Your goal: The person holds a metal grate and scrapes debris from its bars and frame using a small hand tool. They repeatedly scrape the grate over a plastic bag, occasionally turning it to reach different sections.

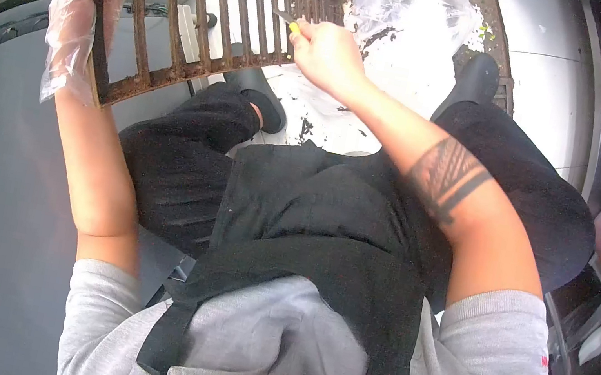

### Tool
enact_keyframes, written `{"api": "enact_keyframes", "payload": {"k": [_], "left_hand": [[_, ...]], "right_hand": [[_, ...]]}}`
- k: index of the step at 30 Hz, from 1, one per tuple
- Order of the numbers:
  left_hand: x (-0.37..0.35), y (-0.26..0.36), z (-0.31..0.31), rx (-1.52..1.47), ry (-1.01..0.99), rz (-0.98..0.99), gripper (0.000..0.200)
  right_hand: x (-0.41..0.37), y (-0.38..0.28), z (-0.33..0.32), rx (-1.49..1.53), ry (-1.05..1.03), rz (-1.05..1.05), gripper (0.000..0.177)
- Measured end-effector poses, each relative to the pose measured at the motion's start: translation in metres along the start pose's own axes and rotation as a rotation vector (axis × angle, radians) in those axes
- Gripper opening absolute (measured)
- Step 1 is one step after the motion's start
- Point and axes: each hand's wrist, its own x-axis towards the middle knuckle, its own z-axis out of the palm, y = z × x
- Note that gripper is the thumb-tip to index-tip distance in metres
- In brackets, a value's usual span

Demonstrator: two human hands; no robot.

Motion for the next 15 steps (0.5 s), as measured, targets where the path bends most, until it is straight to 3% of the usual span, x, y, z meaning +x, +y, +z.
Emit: {"api": "enact_keyframes", "payload": {"k": [6, 8, 9, 10, 12, 13, 14, 15], "left_hand": [[-0.01, 0.009, 0.015, 0.021, 0.059, -0.045, 0.063], [-0.004, 0.013, 0.013, 0.047, 0.013, -0.041, 0.063], [-0.002, 0.013, 0.012, 0.056, -0.001, -0.038, 0.063], [-0.002, 0.011, 0.009, 0.065, -0.014, -0.039, 0.064], [-0.007, 0.006, 0.004, 0.096, -0.058, -0.064, 0.064], [0.002, -0.001, -0.003, 0.103, -0.138, -0.051, 0.067], [-0.002, 0.002, 0.005, 0.102, -0.148, -0.051, 0.067], [-0.006, 0.009, 0.016, 0.089, -0.081, -0.031, 0.067]], "right_hand": [[0.073, -0.013, -0.006, -0.022, 0.021, 0.034, 0.039], [0.048, 0.001, 0.007, 0.012, 0.145, -0.129, 0.032], [0.03, -0.003, 0.0, -0.018, 0.041, -0.081, 0.032], [0.025, 0.001, 0.007, 0.033, 0.139, -0.114, 0.032], [0.047, 0.001, -0.005, 0.006, 0.048, 0.017, 0.033], [0.072, 0.016, 0.002, -0.098, 0.066, -0.043, 0.032], [0.081, 0.01, -0.006, -0.066, 0.033, 0.081, 0.033], [0.089, 0.028, 0.006, 0.056, 0.12, 0.029, 0.034]]}}
